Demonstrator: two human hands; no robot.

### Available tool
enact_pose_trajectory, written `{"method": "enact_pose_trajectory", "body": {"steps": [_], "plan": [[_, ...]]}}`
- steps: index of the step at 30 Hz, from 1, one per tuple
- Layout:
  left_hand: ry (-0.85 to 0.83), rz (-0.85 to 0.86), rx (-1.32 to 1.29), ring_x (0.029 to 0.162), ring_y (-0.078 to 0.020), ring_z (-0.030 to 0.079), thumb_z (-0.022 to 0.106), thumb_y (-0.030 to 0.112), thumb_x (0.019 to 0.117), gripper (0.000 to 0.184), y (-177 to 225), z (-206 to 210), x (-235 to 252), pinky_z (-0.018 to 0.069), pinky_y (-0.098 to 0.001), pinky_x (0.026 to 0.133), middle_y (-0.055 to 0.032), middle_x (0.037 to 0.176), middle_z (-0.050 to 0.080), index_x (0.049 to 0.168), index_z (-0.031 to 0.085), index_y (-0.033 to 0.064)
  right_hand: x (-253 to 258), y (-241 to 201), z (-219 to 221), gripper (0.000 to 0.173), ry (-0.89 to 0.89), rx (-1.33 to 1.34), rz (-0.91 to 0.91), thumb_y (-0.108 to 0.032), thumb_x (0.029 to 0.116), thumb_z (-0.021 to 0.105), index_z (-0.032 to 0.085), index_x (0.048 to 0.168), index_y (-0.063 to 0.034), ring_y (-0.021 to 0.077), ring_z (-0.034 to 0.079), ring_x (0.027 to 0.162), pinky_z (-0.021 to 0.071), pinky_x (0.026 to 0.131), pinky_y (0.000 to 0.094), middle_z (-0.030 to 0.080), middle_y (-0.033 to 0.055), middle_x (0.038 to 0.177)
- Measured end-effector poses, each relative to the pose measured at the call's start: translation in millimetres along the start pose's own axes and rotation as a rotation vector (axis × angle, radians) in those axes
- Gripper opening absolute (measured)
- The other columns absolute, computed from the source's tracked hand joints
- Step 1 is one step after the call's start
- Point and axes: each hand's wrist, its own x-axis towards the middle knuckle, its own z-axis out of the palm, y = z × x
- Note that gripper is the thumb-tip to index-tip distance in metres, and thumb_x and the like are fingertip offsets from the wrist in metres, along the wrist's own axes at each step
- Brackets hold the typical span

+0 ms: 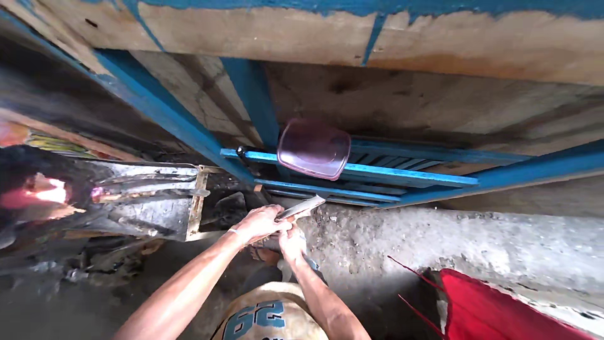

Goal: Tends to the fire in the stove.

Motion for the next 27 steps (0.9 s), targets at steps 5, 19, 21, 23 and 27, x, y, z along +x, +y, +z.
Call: {"method": "enact_pose_trajectory", "body": {"steps": [5, 19, 21, 23, 27], "plan": [[0.031, 0.124, 0.005, 0.129, -0.0297, 0.059, 0.052, 0.051, 0.1034, 0.052, 13.8, 15.7, 27.3, 0.043, -0.0547, 0.112, -0.0123, 0.136, 0.065, 0.139, 0.062, 0.0139, -0.8, 7.1, -0.6, 0.029, -0.013, 0.284, 0.057, -0.006, 0.1079, 0.044, 0.057, 0.128, 0.0113, 0.0201, 0.074, 0.092, 0.0647, 0.081, 0.0373, 0.07, 0.0199, 0.11], [0.169, 0.024, 0.332, 0.122, -0.038, 0.063, 0.03, 0.029, 0.1128, 0.042, 42.1, 30.5, 27.7, 0.0508, -0.0523, 0.101, -0.021, 0.122, 0.067, 0.13, 0.057, 0.0026, 5.2, 13.5, -1.9, 0.031, 0.021, 0.117, -0.077, -0.006, 0.1027, 0.052, 0.063, 0.128, 0.0076, 0.016, 0.065, 0.115, 0.052, 0.104, 0.0324, 0.068, 0.0184, 0.123], [0.157, 0.001, 0.303, 0.122, -0.0378, 0.063, 0.029, 0.031, 0.1127, 0.043, 43.2, 28.3, 30.0, 0.0493, -0.0529, 0.102, -0.0213, 0.122, 0.067, 0.131, 0.058, 0.0033, 4.0, 9.4, -2.6, 0.031, 0.034, 0.107, -0.054, -0.008, 0.1053, 0.05, 0.064, 0.128, 0.0074, 0.0179, 0.066, 0.114, 0.0538, 0.102, 0.0338, 0.068, 0.02, 0.124], [0.16, -0.012, 0.292, 0.119, -0.0379, 0.064, 0.031, 0.032, 0.1123, 0.044, 43.9, 27.6, 31.6, 0.0494, -0.0532, 0.102, -0.0216, 0.118, 0.068, 0.13, 0.059, 0.0037, 2.4, 7.1, -3.0, 0.031, 0.047, 0.105, -0.057, -0.008, 0.1065, 0.048, 0.063, 0.129, 0.0084, 0.0177, 0.067, 0.112, 0.0565, 0.099, 0.0322, 0.067, 0.0213, 0.124], [0.152, -0.016, 0.298, 0.114, -0.0399, 0.066, 0.032, 0.037, 0.1117, 0.047, 38.7, 26.5, 32.8, 0.0505, -0.0558, 0.099, -0.0227, 0.114, 0.069, 0.129, 0.06, 0.004, -0.2, 5.7, -1.1, 0.031, 0.055, 0.093, -0.018, -0.011, 0.1084, 0.046, 0.065, 0.124, 0.0085, 0.0186, 0.07, 0.104, 0.0588, 0.094, 0.0333, 0.07, 0.0204, 0.117]]}}
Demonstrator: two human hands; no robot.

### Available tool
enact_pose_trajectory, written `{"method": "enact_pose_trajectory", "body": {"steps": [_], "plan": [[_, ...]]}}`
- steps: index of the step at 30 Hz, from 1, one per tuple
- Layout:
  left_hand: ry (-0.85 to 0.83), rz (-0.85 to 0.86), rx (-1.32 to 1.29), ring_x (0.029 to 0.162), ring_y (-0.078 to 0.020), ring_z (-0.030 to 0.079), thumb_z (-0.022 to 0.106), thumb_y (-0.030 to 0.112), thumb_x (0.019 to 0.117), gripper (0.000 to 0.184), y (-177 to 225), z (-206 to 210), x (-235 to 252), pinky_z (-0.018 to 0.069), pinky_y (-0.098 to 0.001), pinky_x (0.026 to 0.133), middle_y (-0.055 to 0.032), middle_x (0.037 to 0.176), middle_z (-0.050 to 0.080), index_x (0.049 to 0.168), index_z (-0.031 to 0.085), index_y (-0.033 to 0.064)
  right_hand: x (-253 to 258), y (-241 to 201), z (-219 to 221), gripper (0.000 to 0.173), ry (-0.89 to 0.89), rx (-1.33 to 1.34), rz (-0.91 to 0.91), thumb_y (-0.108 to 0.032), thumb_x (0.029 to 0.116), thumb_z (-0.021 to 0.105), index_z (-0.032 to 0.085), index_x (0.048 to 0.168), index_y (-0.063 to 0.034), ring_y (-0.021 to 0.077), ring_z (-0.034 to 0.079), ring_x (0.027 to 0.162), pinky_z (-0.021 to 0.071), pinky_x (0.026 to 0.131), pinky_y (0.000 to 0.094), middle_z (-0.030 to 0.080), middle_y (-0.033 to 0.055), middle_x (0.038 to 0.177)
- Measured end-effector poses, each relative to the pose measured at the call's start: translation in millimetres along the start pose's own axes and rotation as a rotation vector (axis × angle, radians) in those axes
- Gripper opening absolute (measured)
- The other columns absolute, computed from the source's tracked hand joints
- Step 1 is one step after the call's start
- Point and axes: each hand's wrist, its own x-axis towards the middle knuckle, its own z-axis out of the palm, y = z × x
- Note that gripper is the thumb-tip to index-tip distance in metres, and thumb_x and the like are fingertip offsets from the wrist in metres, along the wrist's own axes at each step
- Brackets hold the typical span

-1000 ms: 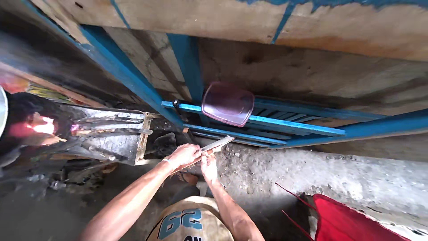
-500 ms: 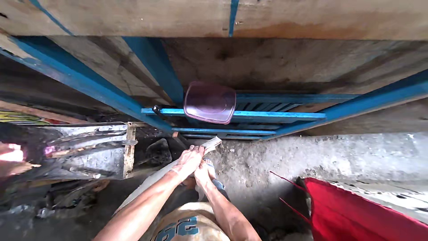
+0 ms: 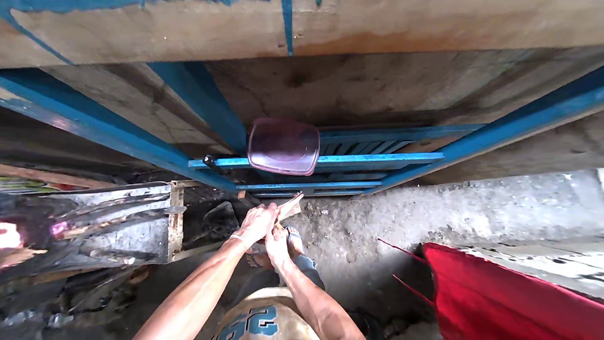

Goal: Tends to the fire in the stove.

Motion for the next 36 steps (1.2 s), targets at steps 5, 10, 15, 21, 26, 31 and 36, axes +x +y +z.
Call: {"method": "enact_pose_trajectory", "body": {"steps": [5, 10, 15, 21, 26, 31, 36], "plan": [[-0.018, -0.007, -0.006, 0.115, -0.04, 0.065, 0.033, 0.039, 0.1115, 0.047, 3.4, 1.9, -2.5, 0.0503, -0.0561, 0.1, -0.0228, 0.119, 0.067, 0.133, 0.058, 0.0058, -6.2, 3.3, -23.5, 0.031, -0.195, -0.099, -0.072, -0.013, 0.1077, 0.047, 0.067, 0.121, 0.0068, 0.0182, 0.072, 0.095, 0.0606, 0.088, 0.0362, 0.072, 0.018, 0.108], [-0.001, -0.013, -0.009, 0.117, -0.0406, 0.065, 0.035, 0.04, 0.1113, 0.048, -1.3, -1.2, -3.4, 0.0507, -0.0573, 0.1, -0.0231, 0.121, 0.067, 0.134, 0.058, 0.0046, 12.0, -12.2, -77.6, 0.036, -0.296, 0.217, 0.172, -0.018, 0.1052, 0.052, 0.058, 0.133, 0.0036, 0.0287, 0.07, 0.109, 0.0607, 0.091, 0.0502, 0.068, 0.0181, 0.125], [-0.002, 0.053, 0.009, 0.117, -0.0404, 0.065, 0.033, 0.036, 0.1119, 0.044, -3.9, -1.3, -2.9, 0.0509, -0.0565, 0.1, -0.0224, 0.12, 0.067, 0.135, 0.057, 0.0064, 52.4, -41.5, -91.7, 0.051, -0.115, 0.136, 0.16, -0.039, 0.1057, 0.057, 0.049, 0.14, -0.0023, 0.0296, 0.074, 0.094, 0.0645, 0.074, 0.0463, 0.07, 0.0182, 0.118], [0.014, 0.091, 0.009, 0.116, -0.0419, 0.065, 0.034, 0.035, 0.1119, 0.043, -18.2, -3.3, 1.9, 0.0507, -0.0579, 0.1, -0.0234, 0.12, 0.067, 0.138, 0.057, 0.0096, 63.5, -29.7, -79.7, 0.045, -0.087, 0.285, 0.064, -0.017, 0.1017, 0.065, 0.051, 0.139, 0.0031, 0.0293, 0.072, 0.104, 0.0647, 0.079, 0.0467, 0.067, 0.0204, 0.124], [0.021, 0.086, 0.029, 0.115, -0.0418, 0.066, 0.033, 0.037, 0.1117, 0.046, -16.1, -1.1, 2.8, 0.0511, -0.0584, 0.099, -0.023, 0.12, 0.068, 0.138, 0.058, 0.0084, 65.0, -50.1, -67.8, 0.031, -0.056, 0.371, 0.313, -0.019, 0.1097, 0.046, 0.05, 0.132, 0.0018, 0.0321, 0.074, 0.077, 0.0635, 0.063, 0.0448, 0.071, 0.0225, 0.106], [0.016, 0.067, 0.068, 0.108, -0.0452, 0.069, 0.031, 0.042, 0.1122, 0.05, -16.1, -12.5, 5.6, 0.0515, -0.0626, 0.094, -0.0248, 0.111, 0.071, 0.134, 0.058, 0.0062, 61.1, -30.2, -52.0, 0.029, 0.062, 0.409, 0.093, -0.009, 0.1078, 0.046, 0.054, 0.127, 0.0104, 0.0272, 0.073, 0.084, 0.0646, 0.074, 0.0431, 0.068, 0.0225, 0.107], [-0.079, 0.18, 0.029, 0.107, -0.0446, 0.068, 0.032, 0.044, 0.1118, 0.048, -41.1, -24.5, 22.2, 0.0505, -0.064, 0.094, -0.024, 0.108, 0.07, 0.132, 0.059, 0.0103, 50.6, -25.0, -41.9, 0.029, 0.116, 0.45, 0.131, -0.013, 0.1113, 0.041, 0.055, 0.121, 0.0106, 0.0276, 0.076, 0.081, 0.066, 0.072, 0.0408, 0.073, 0.022, 0.1]]}}
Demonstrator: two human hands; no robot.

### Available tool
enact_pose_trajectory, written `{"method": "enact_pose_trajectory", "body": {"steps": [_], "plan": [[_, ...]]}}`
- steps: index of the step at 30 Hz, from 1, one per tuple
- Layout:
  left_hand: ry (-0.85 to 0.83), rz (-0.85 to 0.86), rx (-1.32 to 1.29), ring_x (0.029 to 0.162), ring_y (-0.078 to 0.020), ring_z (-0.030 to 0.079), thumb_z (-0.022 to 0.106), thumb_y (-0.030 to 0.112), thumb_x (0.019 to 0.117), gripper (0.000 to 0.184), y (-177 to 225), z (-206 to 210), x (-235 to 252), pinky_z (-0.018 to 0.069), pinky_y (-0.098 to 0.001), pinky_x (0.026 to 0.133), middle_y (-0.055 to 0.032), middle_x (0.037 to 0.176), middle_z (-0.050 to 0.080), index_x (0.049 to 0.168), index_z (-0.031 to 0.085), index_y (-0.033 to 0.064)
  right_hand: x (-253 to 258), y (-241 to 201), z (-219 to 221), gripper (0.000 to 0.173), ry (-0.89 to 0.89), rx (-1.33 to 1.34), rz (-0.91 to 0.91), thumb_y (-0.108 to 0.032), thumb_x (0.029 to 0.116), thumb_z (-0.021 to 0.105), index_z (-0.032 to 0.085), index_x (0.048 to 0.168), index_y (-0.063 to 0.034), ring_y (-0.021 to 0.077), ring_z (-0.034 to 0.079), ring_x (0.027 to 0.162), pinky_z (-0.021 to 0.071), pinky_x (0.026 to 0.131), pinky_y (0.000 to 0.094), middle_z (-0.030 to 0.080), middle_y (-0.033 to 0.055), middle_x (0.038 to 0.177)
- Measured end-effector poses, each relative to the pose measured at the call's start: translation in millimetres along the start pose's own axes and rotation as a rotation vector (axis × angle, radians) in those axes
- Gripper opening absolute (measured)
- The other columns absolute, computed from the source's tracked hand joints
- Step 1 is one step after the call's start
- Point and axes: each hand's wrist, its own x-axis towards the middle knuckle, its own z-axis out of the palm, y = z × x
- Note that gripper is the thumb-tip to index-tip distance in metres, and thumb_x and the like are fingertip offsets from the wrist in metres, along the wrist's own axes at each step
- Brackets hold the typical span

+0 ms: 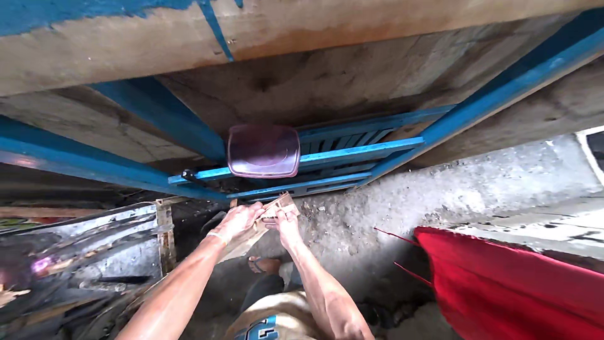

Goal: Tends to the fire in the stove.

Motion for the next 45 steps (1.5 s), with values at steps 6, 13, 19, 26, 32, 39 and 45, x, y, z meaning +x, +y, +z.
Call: {"method": "enact_pose_trajectory", "body": {"steps": [6, 13, 19, 26, 32, 39, 45], "plan": [[0.011, 0.062, -0.047, 0.106, -0.0434, 0.068, 0.034, 0.043, 0.1115, 0.046, -8.6, 1.6, 3.1, 0.049, -0.0649, 0.096, -0.0233, 0.107, 0.071, 0.13, 0.06, 0.0099, -16.9, 17.0, 2.0, 0.033, 0.111, 0.072, 0.042, -0.017, 0.1131, 0.038, 0.056, 0.118, 0.0106, 0.0265, 0.076, 0.077, 0.0654, 0.069, 0.0396, 0.073, 0.0211, 0.093], [0.061, 0.054, 0.12, 0.102, -0.0451, 0.069, 0.033, 0.041, 0.1119, 0.044, -7.7, 0.7, 2.2, 0.0512, -0.0637, 0.094, -0.023, 0.104, 0.071, 0.133, 0.057, 0.0095, -42.5, 39.4, -16.8, 0.032, 0.154, 0.006, 0.038, -0.016, 0.1125, 0.04, 0.059, 0.115, 0.0107, 0.0239, 0.076, 0.075, 0.0658, 0.07, 0.0378, 0.073, 0.0193, 0.092], [0.117, 0.064, 0.225, 0.096, -0.0453, 0.071, 0.03, 0.037, 0.1128, 0.046, -14.3, 4.7, 10.5, 0.0524, -0.061, 0.092, -0.0245, 0.096, 0.072, 0.131, 0.056, 0.0037, -69.0, 57.0, -30.0, 0.031, 0.153, -0.028, 0.02, -0.014, 0.1117, 0.04, 0.058, 0.118, 0.0101, 0.0209, 0.075, 0.072, 0.0651, 0.068, 0.0352, 0.073, 0.0167, 0.088], [0.119, 0.06, 0.253, 0.097, -0.0467, 0.071, 0.03, 0.035, 0.1133, 0.046, -17.7, 5.9, 16.3, 0.0525, -0.0616, 0.091, -0.0257, 0.102, 0.072, 0.131, 0.056, 0.0012, -90.5, 64.5, -36.8, 0.029, 0.114, -0.067, 0.005, -0.01, 0.1104, 0.039, 0.059, 0.113, 0.0109, 0.0205, 0.076, 0.072, 0.0658, 0.067, 0.0349, 0.074, 0.0161, 0.087], [0.161, 0.048, 0.254, 0.098, -0.0467, 0.071, 0.033, 0.033, 0.113, 0.043, -33.8, 4.1, 10.2, 0.0526, -0.0615, 0.091, -0.026, 0.106, 0.071, 0.131, 0.055, 0.0003, -107.7, 62.1, -24.0, 0.027, 0.094, -0.133, 0.004, -0.012, 0.11, 0.044, 0.06, 0.115, 0.0089, 0.0206, 0.076, 0.075, 0.0655, 0.07, 0.035, 0.074, 0.0154, 0.089], [0.26, 0.046, 0.226, 0.094, -0.0467, 0.072, 0.035, 0.031, 0.1124, 0.041, -46.5, 6.0, 2.7, 0.0547, -0.0619, 0.084, -0.0251, 0.103, 0.072, 0.127, 0.059, 0.0011, -104.1, 67.8, -20.8, 0.027, 0.067, -0.241, -0.019, -0.011, 0.1093, 0.045, 0.061, 0.116, 0.009, 0.0194, 0.076, 0.077, 0.0655, 0.072, 0.0343, 0.075, 0.015, 0.091], [0.188, -0.018, 0.219, 0.097, -0.0487, 0.071, 0.029, 0.037, 0.1135, 0.049, -54.7, 7.0, -2.5, 0.053, -0.0627, 0.088, -0.0276, 0.106, 0.071, 0.132, 0.055, -0.0004, -120.5, 71.6, -17.3, 0.025, 0.036, -0.252, -0.037, -0.01, 0.1083, 0.046, 0.062, 0.115, 0.0085, 0.0193, 0.076, 0.08, 0.0659, 0.074, 0.0347, 0.075, 0.0145, 0.093]]}}
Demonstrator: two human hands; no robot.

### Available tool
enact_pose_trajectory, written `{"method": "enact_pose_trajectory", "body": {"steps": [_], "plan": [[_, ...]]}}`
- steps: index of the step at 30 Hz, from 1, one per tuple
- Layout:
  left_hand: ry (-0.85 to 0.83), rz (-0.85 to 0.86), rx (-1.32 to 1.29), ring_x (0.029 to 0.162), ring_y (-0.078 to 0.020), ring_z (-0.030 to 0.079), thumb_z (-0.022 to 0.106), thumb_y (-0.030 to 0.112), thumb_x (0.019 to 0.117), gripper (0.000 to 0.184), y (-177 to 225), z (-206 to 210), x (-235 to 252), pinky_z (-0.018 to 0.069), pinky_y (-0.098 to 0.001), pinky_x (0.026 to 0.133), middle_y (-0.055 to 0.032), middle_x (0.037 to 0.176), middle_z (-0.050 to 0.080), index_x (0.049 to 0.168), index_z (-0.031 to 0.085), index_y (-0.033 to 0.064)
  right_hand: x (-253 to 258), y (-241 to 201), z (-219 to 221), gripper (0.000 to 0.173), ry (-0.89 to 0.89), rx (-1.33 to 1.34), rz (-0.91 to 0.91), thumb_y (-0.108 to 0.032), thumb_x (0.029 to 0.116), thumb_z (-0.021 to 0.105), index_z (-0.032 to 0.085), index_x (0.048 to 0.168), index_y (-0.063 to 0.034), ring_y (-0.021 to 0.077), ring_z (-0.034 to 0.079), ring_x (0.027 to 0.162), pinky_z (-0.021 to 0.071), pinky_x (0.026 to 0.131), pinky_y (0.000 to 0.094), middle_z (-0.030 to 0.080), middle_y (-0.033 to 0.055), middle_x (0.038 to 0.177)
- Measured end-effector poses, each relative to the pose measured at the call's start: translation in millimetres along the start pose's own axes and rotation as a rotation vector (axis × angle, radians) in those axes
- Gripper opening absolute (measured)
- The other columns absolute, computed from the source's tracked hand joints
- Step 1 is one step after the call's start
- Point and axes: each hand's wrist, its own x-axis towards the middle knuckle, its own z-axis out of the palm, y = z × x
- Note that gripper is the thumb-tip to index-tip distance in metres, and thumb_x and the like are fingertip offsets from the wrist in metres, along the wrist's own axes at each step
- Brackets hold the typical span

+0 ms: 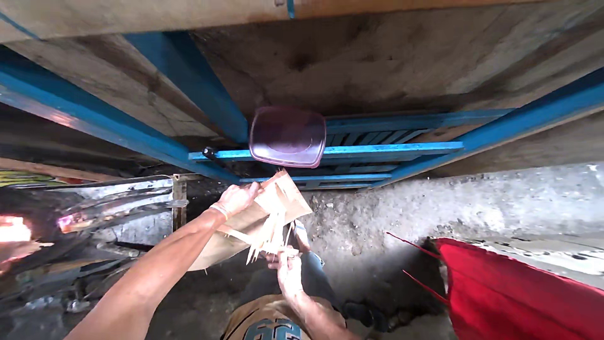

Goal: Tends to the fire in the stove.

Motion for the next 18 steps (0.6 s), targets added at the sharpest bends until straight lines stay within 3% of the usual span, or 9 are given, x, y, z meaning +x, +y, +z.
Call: {"method": "enact_pose_trajectory", "body": {"steps": [6, 10, 12, 14, 18], "plan": [[-0.045, -0.027, -0.026, 0.099, -0.0467, 0.07, 0.033, 0.032, 0.1128, 0.042, -7.8, 4.7, 2.0, 0.0517, -0.0617, 0.092, -0.0256, 0.107, 0.071, 0.135, 0.054, 0.0031, -11.5, 6.8, 5.4, 0.024, 0.038, 0.068, 0.042, -0.009, 0.1083, 0.046, 0.063, 0.112, 0.0075, 0.0203, 0.076, 0.078, 0.0659, 0.072, 0.0356, 0.075, 0.0144, 0.09], [0.031, 0.006, -0.008, 0.092, -0.0462, 0.072, 0.037, 0.029, 0.1121, 0.038, -8.0, 4.5, 2.9, 0.0544, -0.0616, 0.084, -0.0244, 0.1, 0.072, 0.128, 0.058, 0.0017, -1.8, 10.9, 6.4, 0.026, 0.06, 0.059, 0.069, -0.01, 0.1092, 0.045, 0.062, 0.114, 0.0081, 0.0206, 0.076, 0.079, 0.0657, 0.071, 0.0363, 0.075, 0.0149, 0.09], [0.208, 0.098, 0.029, 0.087, -0.0409, 0.073, 0.043, 0.029, 0.1097, 0.036, -1.5, 3.3, -0.9, 0.0576, -0.0569, 0.077, -0.0205, 0.093, 0.072, 0.114, 0.065, 0.0013, 16.6, 2.5, 8.4, 0.031, 0.084, 0.081, 0.08, -0.014, 0.1114, 0.041, 0.06, 0.116, 0.0099, 0.021, 0.076, 0.076, 0.0653, 0.069, 0.0363, 0.076, 0.0152, 0.088], [0.375, 0.14, 0.035, 0.094, -0.0379, 0.072, 0.046, 0.032, 0.1076, 0.037, 4.9, 6.7, -5.7, 0.0584, -0.0527, 0.081, -0.0185, 0.097, 0.073, 0.108, 0.069, 0.0028, 40.2, -7.4, 9.1, 0.035, 0.085, 0.078, 0.072, -0.018, 0.1123, 0.039, 0.058, 0.118, 0.0108, 0.0216, 0.076, 0.073, 0.0654, 0.066, 0.0369, 0.074, 0.0162, 0.088], [0.639, 0.082, -0.157, 0.117, -0.0364, 0.065, 0.05, 0.039, 0.1064, 0.043, 8.7, 20.3, -40.2, 0.054, -0.0515, 0.097, -0.0183, 0.124, 0.068, 0.128, 0.065, 0.0049, 79.2, -38.4, 10.3, 0.033, 0.067, 0.023, 0.093, -0.019, 0.1122, 0.041, 0.058, 0.114, 0.0085, 0.0227, 0.075, 0.072, 0.0642, 0.065, 0.0373, 0.074, 0.0168, 0.087]]}}
